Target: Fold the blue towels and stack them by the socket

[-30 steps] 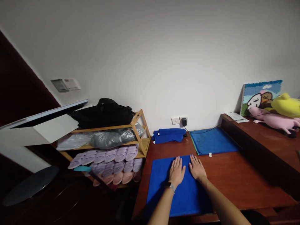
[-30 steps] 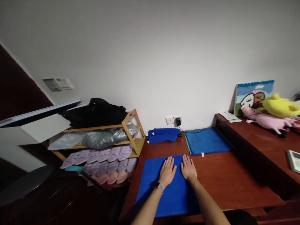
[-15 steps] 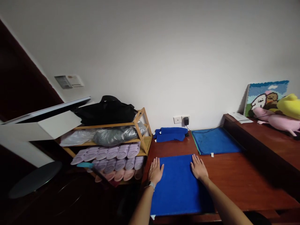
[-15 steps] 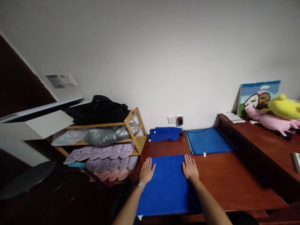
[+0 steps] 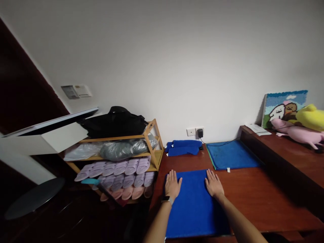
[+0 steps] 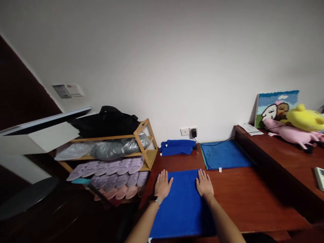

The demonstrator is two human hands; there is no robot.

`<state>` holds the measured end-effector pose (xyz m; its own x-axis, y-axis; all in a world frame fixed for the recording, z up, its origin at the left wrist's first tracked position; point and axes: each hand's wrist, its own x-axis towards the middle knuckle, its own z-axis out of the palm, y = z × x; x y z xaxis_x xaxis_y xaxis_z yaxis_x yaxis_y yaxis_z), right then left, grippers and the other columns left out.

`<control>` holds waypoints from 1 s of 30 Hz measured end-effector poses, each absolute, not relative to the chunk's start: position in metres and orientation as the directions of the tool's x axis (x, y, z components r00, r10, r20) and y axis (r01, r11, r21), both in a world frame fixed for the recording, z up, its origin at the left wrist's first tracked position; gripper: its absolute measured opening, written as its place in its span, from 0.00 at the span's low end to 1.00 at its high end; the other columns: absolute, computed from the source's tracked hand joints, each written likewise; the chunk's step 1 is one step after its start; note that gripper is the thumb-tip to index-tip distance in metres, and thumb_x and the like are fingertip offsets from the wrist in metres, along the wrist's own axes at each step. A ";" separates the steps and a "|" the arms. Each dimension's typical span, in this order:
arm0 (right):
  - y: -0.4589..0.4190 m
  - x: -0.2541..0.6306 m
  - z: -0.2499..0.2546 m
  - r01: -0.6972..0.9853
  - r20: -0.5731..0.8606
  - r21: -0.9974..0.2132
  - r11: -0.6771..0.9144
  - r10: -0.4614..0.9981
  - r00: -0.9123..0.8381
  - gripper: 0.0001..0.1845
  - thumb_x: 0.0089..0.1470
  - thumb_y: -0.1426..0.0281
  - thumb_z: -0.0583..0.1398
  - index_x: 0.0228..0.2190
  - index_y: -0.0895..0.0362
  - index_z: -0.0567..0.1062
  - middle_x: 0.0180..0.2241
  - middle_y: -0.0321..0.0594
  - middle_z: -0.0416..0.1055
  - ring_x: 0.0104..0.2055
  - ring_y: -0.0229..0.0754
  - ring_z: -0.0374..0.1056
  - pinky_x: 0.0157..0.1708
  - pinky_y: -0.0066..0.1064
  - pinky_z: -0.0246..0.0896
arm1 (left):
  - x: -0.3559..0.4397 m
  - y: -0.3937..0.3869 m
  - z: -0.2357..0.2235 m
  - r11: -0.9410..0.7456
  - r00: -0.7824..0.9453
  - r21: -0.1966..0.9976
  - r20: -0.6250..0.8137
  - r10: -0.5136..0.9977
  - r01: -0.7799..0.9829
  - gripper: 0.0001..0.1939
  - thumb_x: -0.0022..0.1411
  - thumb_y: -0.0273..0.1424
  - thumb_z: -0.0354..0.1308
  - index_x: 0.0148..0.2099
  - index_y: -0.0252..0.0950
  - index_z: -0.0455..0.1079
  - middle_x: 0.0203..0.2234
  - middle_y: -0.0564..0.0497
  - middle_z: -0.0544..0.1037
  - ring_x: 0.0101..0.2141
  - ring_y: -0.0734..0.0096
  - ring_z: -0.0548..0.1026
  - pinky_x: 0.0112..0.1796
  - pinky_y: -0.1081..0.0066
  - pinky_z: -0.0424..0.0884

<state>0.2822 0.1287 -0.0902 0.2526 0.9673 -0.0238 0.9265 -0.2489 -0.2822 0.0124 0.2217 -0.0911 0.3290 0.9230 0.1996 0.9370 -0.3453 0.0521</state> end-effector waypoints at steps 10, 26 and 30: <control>0.130 0.283 -0.092 0.933 -0.031 -0.272 -0.236 0.971 0.237 0.37 0.68 0.60 0.39 0.73 0.63 0.49 0.76 0.41 0.42 0.78 0.44 0.37 0.74 0.42 0.32 | 0.134 0.172 -0.096 -0.615 0.593 0.216 0.163 0.789 0.759 0.33 0.78 0.47 0.31 0.76 0.41 0.55 0.74 0.46 0.58 0.73 0.59 0.54 0.71 0.52 0.53; 0.128 0.282 -0.088 0.931 -0.042 -0.264 -0.252 0.967 0.250 0.38 0.69 0.59 0.38 0.73 0.63 0.48 0.76 0.41 0.42 0.78 0.44 0.37 0.74 0.41 0.30 | -0.027 0.217 -0.105 -0.254 0.238 0.082 0.164 0.957 0.964 0.38 0.77 0.50 0.32 0.76 0.31 0.53 0.74 0.41 0.56 0.73 0.57 0.52 0.71 0.54 0.51; 0.129 0.282 -0.090 0.933 -0.042 -0.259 -0.252 0.968 0.249 0.38 0.69 0.59 0.37 0.73 0.62 0.48 0.76 0.40 0.42 0.78 0.44 0.37 0.74 0.40 0.30 | -0.023 0.216 -0.103 -0.252 0.239 0.070 0.160 0.958 0.965 0.37 0.77 0.49 0.33 0.76 0.31 0.54 0.74 0.41 0.56 0.73 0.57 0.52 0.71 0.53 0.51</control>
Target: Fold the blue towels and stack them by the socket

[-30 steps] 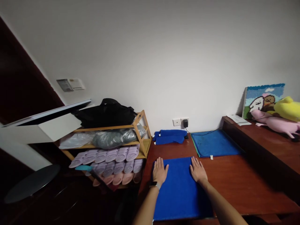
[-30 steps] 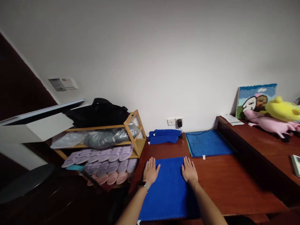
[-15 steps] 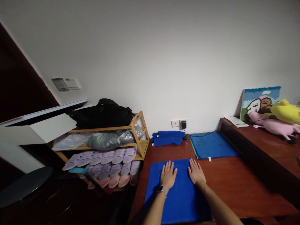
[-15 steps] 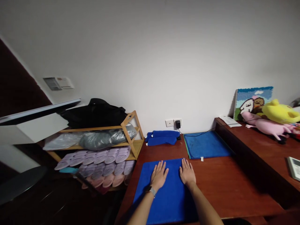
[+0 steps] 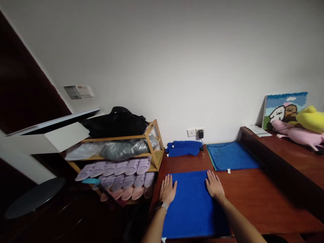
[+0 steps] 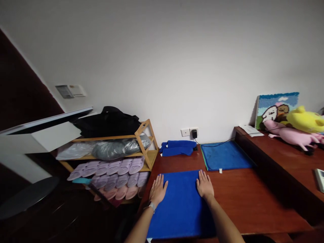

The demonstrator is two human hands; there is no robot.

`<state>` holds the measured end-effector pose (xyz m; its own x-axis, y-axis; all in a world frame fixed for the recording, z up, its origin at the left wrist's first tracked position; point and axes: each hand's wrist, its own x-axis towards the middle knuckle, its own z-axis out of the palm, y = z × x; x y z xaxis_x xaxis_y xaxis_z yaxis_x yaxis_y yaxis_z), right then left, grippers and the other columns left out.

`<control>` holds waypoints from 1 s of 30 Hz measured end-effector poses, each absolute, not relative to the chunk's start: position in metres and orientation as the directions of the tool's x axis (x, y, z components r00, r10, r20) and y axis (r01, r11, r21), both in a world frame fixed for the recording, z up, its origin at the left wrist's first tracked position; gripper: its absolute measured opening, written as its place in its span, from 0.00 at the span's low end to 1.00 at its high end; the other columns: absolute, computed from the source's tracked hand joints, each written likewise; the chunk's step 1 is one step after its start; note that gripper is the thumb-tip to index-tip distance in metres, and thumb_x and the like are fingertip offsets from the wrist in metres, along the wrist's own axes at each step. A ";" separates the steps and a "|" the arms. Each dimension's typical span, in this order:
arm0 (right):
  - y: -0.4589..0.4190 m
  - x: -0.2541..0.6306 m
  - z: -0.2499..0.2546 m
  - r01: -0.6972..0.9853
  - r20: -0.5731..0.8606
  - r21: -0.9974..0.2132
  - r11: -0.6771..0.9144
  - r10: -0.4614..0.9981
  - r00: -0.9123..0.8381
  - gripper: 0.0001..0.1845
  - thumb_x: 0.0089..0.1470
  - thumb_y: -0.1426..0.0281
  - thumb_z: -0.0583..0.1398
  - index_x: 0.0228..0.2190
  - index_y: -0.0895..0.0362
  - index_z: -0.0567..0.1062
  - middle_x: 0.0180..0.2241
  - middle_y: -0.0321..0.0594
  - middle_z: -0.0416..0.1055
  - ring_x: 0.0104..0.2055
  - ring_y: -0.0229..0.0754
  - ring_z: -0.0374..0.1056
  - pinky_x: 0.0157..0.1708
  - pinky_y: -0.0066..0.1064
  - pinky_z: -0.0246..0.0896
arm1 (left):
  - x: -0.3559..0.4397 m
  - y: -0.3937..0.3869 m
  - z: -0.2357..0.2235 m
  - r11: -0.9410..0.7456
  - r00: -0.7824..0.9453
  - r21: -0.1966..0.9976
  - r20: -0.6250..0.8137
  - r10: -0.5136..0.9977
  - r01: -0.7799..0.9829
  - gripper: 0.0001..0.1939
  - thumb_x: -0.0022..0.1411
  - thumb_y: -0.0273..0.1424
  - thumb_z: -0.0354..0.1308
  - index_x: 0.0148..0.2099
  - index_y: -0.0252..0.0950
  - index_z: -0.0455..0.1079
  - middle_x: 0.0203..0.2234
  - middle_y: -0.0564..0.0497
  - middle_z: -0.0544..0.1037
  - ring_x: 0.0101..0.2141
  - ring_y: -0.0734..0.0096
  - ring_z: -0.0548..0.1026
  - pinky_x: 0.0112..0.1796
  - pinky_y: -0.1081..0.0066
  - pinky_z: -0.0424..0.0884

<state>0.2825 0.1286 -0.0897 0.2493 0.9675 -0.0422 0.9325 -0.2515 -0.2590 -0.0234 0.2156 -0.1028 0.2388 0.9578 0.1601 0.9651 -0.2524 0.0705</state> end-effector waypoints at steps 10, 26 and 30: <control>0.128 0.282 -0.087 0.920 -0.035 -0.305 -0.246 0.968 0.248 0.38 0.68 0.60 0.37 0.73 0.63 0.49 0.76 0.41 0.43 0.78 0.44 0.37 0.74 0.42 0.31 | -0.023 0.218 -0.086 -0.242 0.241 -0.003 0.100 0.965 0.970 0.37 0.76 0.50 0.35 0.75 0.33 0.57 0.73 0.40 0.60 0.72 0.53 0.56 0.70 0.50 0.52; 0.127 0.281 -0.079 0.927 -0.033 -0.301 -0.223 0.974 0.224 0.38 0.67 0.63 0.39 0.73 0.65 0.50 0.75 0.42 0.42 0.78 0.45 0.38 0.74 0.42 0.34 | 0.144 0.179 -0.097 -0.586 0.571 0.229 0.133 0.810 0.778 0.34 0.77 0.47 0.29 0.77 0.42 0.52 0.74 0.47 0.56 0.73 0.58 0.51 0.71 0.50 0.50; 0.127 0.279 -0.077 0.911 -0.022 -0.331 -0.246 0.967 0.253 0.38 0.68 0.61 0.38 0.73 0.63 0.50 0.75 0.42 0.44 0.77 0.44 0.39 0.75 0.42 0.33 | 0.088 0.200 -0.092 -0.478 0.467 0.164 0.103 0.878 0.863 0.37 0.76 0.50 0.29 0.77 0.38 0.52 0.74 0.45 0.55 0.73 0.56 0.51 0.71 0.48 0.50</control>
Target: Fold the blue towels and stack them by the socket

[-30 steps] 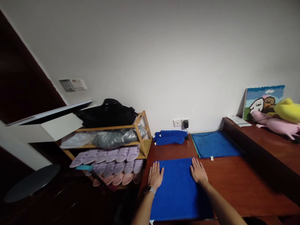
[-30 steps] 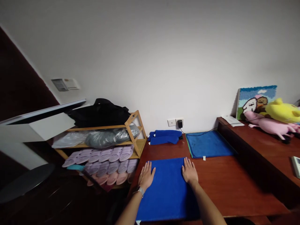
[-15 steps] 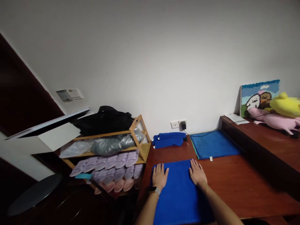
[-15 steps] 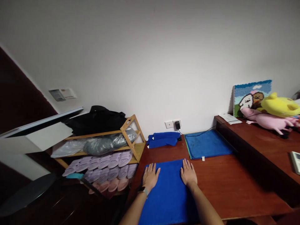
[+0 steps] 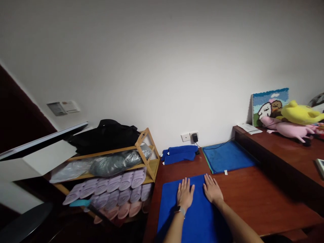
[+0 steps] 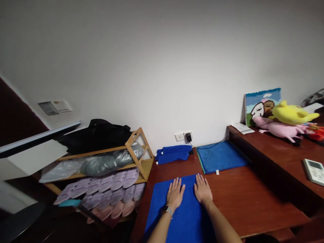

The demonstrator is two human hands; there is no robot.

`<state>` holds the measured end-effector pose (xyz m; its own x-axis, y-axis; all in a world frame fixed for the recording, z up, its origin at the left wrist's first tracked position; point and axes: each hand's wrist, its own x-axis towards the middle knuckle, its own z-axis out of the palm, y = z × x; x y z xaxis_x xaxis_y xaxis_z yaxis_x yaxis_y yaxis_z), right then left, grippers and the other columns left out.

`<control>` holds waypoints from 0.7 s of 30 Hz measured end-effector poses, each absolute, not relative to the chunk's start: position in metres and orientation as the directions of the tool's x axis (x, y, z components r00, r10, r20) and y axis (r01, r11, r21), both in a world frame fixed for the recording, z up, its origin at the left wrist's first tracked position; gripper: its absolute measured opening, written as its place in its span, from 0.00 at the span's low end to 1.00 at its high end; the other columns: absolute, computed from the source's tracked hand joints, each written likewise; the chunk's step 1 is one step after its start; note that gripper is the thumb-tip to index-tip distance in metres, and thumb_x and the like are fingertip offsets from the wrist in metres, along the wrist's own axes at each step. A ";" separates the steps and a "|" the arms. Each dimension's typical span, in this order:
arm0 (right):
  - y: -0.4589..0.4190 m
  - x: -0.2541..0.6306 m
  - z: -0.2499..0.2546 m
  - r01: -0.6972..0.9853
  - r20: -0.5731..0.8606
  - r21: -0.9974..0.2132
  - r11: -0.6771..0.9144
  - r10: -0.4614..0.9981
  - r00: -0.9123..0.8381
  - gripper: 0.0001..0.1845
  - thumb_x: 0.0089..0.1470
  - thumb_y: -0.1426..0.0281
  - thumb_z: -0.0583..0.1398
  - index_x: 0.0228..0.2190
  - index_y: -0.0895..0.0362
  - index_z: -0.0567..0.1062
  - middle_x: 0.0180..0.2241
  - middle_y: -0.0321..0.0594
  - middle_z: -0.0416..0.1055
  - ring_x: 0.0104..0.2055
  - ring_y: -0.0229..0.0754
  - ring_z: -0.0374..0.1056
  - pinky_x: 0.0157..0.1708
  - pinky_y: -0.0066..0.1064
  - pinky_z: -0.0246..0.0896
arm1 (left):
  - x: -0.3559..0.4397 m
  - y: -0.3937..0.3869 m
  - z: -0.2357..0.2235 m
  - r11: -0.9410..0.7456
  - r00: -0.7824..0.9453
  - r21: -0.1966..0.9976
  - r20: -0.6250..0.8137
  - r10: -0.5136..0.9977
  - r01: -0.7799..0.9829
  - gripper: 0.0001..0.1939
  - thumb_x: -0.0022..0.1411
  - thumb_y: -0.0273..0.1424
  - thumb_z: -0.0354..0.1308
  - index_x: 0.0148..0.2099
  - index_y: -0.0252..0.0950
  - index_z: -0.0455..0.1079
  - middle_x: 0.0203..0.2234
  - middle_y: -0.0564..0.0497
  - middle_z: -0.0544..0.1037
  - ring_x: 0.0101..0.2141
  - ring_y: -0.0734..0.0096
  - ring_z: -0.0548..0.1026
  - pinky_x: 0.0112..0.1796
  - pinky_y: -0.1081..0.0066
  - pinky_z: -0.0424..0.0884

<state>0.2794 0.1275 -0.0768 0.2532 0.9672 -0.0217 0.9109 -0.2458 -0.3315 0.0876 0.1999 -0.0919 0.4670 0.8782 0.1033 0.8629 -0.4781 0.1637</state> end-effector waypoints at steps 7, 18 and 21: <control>0.130 0.280 -0.081 0.896 -0.016 -0.365 -0.253 0.964 0.265 0.37 0.68 0.60 0.39 0.73 0.62 0.51 0.75 0.41 0.45 0.77 0.44 0.39 0.75 0.42 0.32 | -0.035 0.240 -0.101 -0.233 0.226 0.061 0.108 0.968 0.970 0.34 0.77 0.44 0.32 0.77 0.34 0.51 0.74 0.41 0.55 0.73 0.56 0.53 0.70 0.52 0.53; 0.130 0.279 -0.084 0.918 -0.009 -0.313 -0.245 0.967 0.255 0.38 0.68 0.62 0.39 0.72 0.65 0.52 0.75 0.43 0.46 0.77 0.46 0.40 0.75 0.44 0.33 | -0.041 0.236 -0.091 -0.213 0.206 0.103 0.071 0.976 0.972 0.36 0.77 0.47 0.31 0.77 0.32 0.51 0.74 0.43 0.52 0.73 0.60 0.51 0.71 0.54 0.48; 0.130 0.280 -0.084 0.918 -0.015 -0.311 -0.245 0.967 0.253 0.38 0.68 0.61 0.38 0.72 0.65 0.51 0.75 0.43 0.45 0.77 0.46 0.39 0.75 0.43 0.33 | -0.042 0.241 -0.081 -0.184 0.178 0.130 0.054 0.983 0.974 0.35 0.77 0.46 0.33 0.75 0.33 0.55 0.73 0.42 0.58 0.72 0.58 0.56 0.70 0.53 0.52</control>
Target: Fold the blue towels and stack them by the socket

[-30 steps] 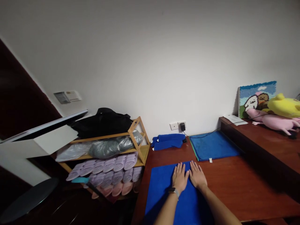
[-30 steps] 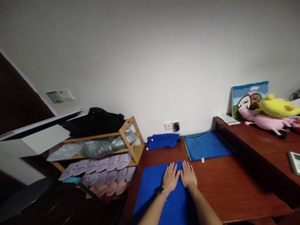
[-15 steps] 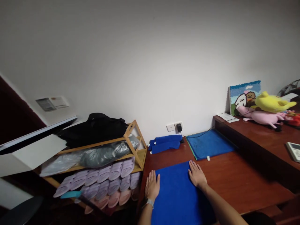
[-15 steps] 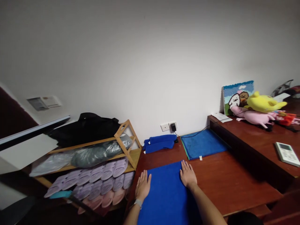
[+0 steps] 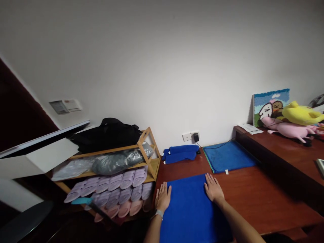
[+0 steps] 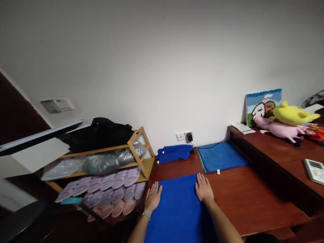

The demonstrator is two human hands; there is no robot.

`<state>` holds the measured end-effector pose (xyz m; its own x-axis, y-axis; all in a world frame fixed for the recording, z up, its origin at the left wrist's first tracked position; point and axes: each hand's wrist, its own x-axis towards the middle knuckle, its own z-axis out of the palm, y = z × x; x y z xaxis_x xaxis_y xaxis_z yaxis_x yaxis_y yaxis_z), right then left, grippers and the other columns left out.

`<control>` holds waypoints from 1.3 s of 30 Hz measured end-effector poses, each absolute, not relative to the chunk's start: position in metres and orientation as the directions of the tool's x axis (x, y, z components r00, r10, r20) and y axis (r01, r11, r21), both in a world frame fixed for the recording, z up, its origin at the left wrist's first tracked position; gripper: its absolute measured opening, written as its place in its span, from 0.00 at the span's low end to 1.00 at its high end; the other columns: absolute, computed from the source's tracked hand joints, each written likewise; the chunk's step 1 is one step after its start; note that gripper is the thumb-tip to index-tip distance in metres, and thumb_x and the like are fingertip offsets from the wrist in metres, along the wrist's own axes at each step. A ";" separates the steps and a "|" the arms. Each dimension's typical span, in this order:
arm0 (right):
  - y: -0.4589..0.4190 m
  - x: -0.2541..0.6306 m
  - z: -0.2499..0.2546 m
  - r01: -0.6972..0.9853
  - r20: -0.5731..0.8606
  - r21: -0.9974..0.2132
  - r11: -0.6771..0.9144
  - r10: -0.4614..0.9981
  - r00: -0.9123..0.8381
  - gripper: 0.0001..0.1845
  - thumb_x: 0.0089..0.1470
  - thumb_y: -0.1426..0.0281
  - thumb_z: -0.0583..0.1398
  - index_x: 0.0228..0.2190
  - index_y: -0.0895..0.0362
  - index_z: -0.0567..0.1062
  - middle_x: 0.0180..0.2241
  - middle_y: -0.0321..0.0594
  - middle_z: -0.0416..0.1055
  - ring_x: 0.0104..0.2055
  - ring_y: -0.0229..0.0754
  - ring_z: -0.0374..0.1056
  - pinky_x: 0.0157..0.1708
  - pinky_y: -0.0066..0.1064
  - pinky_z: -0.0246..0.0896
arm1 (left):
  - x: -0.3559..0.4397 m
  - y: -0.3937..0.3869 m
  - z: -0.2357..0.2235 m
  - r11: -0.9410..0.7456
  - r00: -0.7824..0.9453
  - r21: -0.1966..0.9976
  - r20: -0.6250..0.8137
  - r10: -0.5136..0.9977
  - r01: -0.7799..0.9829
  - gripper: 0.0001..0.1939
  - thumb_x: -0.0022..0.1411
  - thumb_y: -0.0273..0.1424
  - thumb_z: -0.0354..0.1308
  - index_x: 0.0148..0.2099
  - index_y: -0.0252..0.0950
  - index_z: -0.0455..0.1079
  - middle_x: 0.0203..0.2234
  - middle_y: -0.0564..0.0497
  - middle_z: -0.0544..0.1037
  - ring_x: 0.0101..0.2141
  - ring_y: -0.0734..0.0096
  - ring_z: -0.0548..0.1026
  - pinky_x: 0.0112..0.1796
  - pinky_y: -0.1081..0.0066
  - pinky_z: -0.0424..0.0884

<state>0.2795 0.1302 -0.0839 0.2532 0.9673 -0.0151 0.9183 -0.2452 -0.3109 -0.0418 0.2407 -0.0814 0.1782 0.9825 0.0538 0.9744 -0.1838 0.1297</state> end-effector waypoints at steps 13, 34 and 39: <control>0.132 0.282 -0.092 0.926 0.005 -0.301 -0.230 0.970 0.242 0.37 0.67 0.62 0.40 0.72 0.64 0.51 0.75 0.43 0.44 0.77 0.46 0.39 0.74 0.43 0.34 | 0.130 0.169 -0.090 -0.600 0.582 0.214 0.146 0.800 0.771 0.34 0.77 0.45 0.31 0.76 0.36 0.55 0.73 0.46 0.58 0.73 0.60 0.54 0.71 0.54 0.52; 0.116 0.277 -0.093 0.934 0.018 -0.272 -0.230 0.970 0.244 0.37 0.69 0.61 0.39 0.73 0.63 0.50 0.75 0.44 0.44 0.77 0.47 0.39 0.74 0.45 0.36 | -0.035 0.202 -0.098 -0.237 0.223 0.100 0.135 0.965 0.966 0.33 0.76 0.39 0.35 0.76 0.29 0.52 0.74 0.43 0.52 0.73 0.59 0.53 0.71 0.57 0.50; 0.095 0.271 -0.099 0.934 -0.008 -0.303 -0.190 0.980 0.197 0.37 0.69 0.58 0.39 0.73 0.62 0.51 0.75 0.42 0.45 0.77 0.46 0.38 0.75 0.44 0.34 | -0.035 0.203 -0.098 -0.241 0.229 0.084 0.134 0.964 0.967 0.34 0.76 0.39 0.35 0.76 0.26 0.52 0.74 0.41 0.53 0.73 0.58 0.53 0.71 0.57 0.51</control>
